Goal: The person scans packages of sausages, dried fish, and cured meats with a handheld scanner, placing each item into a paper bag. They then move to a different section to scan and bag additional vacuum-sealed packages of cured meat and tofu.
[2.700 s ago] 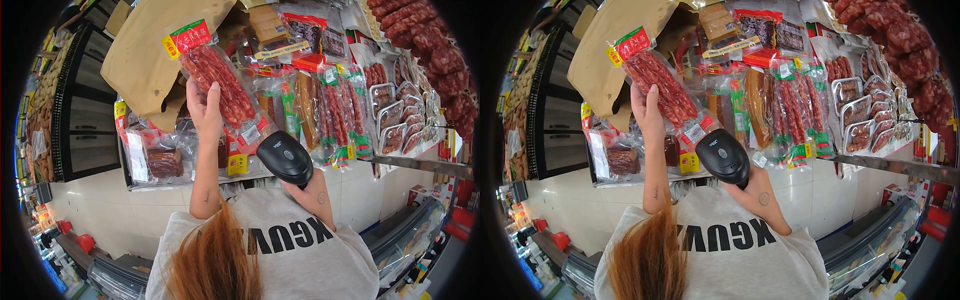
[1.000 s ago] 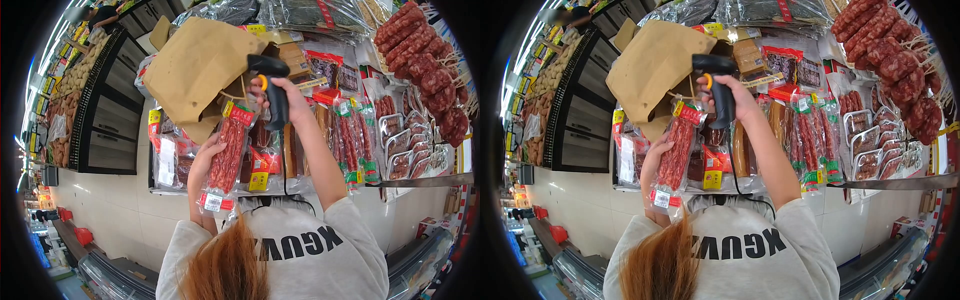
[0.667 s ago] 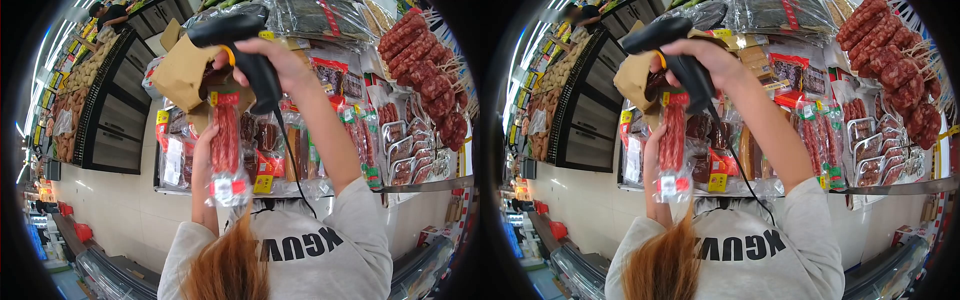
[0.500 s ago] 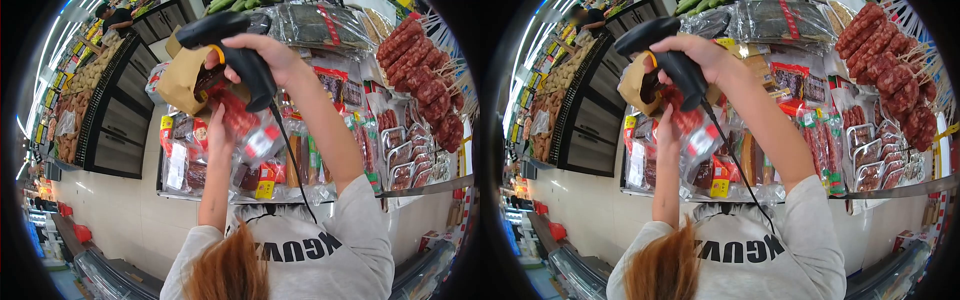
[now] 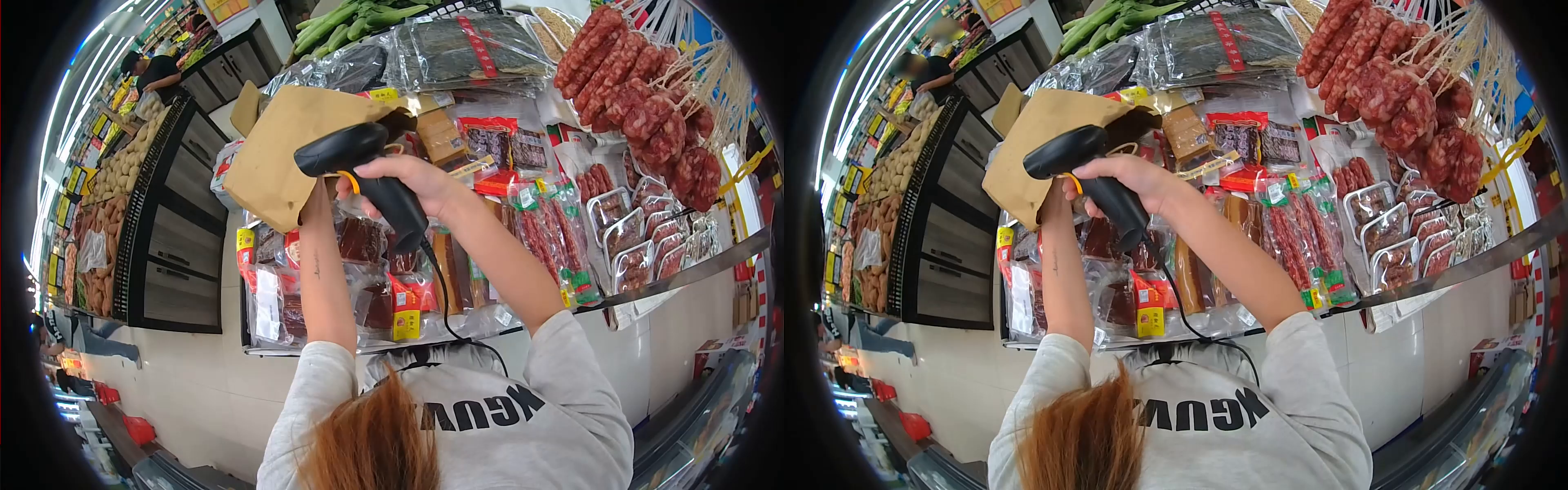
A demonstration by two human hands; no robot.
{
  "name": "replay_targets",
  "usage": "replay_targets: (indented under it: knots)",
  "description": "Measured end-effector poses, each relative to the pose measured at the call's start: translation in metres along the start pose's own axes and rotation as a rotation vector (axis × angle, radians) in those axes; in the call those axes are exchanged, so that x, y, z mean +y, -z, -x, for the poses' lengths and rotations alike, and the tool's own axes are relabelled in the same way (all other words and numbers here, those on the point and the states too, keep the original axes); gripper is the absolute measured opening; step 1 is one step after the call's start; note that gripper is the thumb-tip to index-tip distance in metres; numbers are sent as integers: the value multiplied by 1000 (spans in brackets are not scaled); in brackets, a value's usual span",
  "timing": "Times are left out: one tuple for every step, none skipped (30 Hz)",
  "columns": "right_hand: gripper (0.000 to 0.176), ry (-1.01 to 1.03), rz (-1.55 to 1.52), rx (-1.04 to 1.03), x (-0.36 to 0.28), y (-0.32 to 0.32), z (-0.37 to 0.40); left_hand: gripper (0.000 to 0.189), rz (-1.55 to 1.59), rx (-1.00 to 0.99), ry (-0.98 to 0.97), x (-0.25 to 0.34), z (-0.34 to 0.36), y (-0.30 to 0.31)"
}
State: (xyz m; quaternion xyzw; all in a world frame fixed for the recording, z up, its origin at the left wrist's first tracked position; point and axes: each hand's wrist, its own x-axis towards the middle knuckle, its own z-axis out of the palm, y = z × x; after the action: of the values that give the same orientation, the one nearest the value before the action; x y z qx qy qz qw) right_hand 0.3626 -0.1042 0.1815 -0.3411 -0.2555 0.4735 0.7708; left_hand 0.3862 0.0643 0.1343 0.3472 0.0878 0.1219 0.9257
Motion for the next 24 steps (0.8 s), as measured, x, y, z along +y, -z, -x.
replay_targets:
  knots:
    - [31,-22,13,32,5,0,4,28,-20,1,19,0,-1,1]
    - [31,-44,27,63,9,-1,7,29,-39,2,36,-4,-22,-15]
    - [31,-58,20,58,16,2,8,29,-58,1,52,-11,-2,-10]
    - [29,-46,33,86,22,4,12,30,-78,3,69,-18,20,-4]
    - [27,-35,47,114,28,6,15,30,-96,6,87,-25,22,-8]
    - [27,-39,44,113,34,8,19,31,-114,11,106,-31,29,-8]
    - [28,-40,9,179,40,11,24,31,-128,17,127,-44,47,-6]
    - [29,-42,-25,247,45,13,29,32,-141,22,149,-59,63,-8]
    - [29,-45,-26,251,45,11,37,32,-156,24,171,-70,68,-12]
    - [27,-55,-56,322,43,7,46,33,-172,22,193,-80,78,-15]
    - [25,-64,-84,392,41,5,55,33,-188,19,214,-82,77,-16]
    - [28,-54,-132,384,42,6,63,36,-227,-6,251,-94,73,-13]
    - [28,-51,-131,385,42,5,72,39,-268,-30,289,-107,70,-9]
    - [32,-13,-85,493,41,2,82,30,-207,-16,308,-111,71,-12]
    - [37,25,-40,600,41,0,93,30,-211,-16,311,-122,59,-7]
    - [37,25,-43,599,43,-1,103,31,-309,-74,250,-139,36,3]
    - [41,154,-67,571,43,-2,114,33,-404,-133,185,-149,18,4]
    - [45,283,-90,540,45,-2,125,33,-404,-132,182,-149,15,-8]
    - [50,300,-104,543,47,-2,136,34,-364,-28,216,-151,14,-21]
    - [50,330,-117,560,53,0,146,36,-322,78,250,-150,10,-29]
    - [50,358,-131,578,61,1,156,36,-320,82,249,-150,1,-29]
    - [50,347,-107,616,68,-1,167,35,-346,11,280,-150,-10,-30]
    - [50,334,-80,652,73,-4,176,33,-369,-61,309,-150,-21,-31]
    - [50,354,-71,641,75,-8,182,29,-341,-70,292,-152,-27,-33]
